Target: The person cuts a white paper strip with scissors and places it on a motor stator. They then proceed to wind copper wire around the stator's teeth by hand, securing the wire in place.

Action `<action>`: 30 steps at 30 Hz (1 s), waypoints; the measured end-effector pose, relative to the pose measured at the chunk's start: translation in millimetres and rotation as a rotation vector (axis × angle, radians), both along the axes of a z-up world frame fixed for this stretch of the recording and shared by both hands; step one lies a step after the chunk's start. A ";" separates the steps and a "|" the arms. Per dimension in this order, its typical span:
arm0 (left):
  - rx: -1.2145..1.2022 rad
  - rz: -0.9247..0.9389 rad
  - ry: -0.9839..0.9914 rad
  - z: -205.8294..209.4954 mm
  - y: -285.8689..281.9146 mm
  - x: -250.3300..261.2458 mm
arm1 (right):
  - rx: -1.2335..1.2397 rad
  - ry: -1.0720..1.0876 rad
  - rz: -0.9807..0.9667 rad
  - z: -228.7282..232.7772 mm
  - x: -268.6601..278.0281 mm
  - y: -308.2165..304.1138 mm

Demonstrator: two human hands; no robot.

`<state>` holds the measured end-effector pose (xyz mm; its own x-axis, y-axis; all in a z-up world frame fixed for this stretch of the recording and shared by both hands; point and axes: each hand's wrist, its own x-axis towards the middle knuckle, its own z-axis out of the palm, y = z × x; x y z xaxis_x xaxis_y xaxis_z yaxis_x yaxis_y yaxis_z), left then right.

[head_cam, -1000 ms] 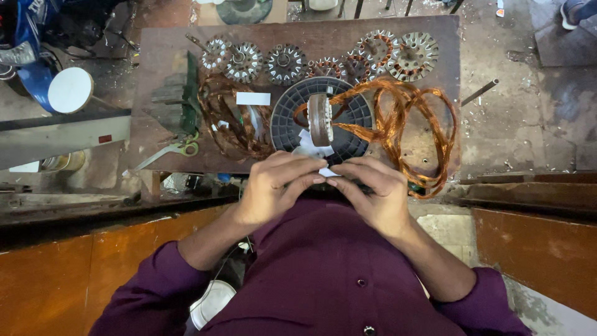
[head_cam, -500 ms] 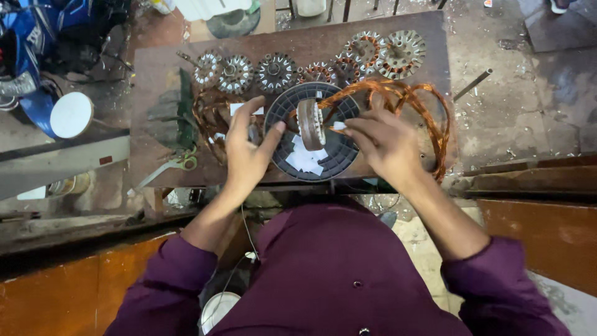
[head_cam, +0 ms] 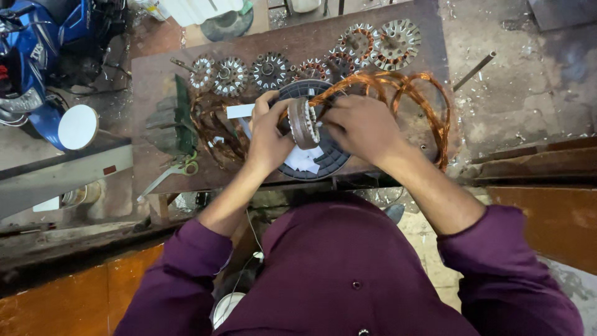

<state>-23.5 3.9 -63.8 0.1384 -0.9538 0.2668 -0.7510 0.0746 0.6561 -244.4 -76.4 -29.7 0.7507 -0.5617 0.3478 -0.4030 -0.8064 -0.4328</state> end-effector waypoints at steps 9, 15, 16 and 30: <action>0.071 -0.085 0.095 6.3 5.3 10.6 | 0.538 -0.152 0.007 8.8 -5.0 -14.0; 0.052 -0.128 0.072 7.6 5.4 10.4 | 0.495 -0.158 0.061 4.4 -3.0 -17.5; 0.057 -0.121 0.060 7.3 5.5 10.0 | 0.428 -0.188 0.111 2.5 -4.0 -16.3; 0.117 -0.194 0.050 15.8 -8.4 12.3 | 0.026 -0.201 -0.106 -11.4 -11.5 30.3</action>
<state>-11.2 -4.5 -48.0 -0.0403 -0.9878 0.1506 -0.6960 0.1359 0.7050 -256.0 -46.1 -41.1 0.6038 -0.6447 0.4687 -0.3888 -0.7515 -0.5329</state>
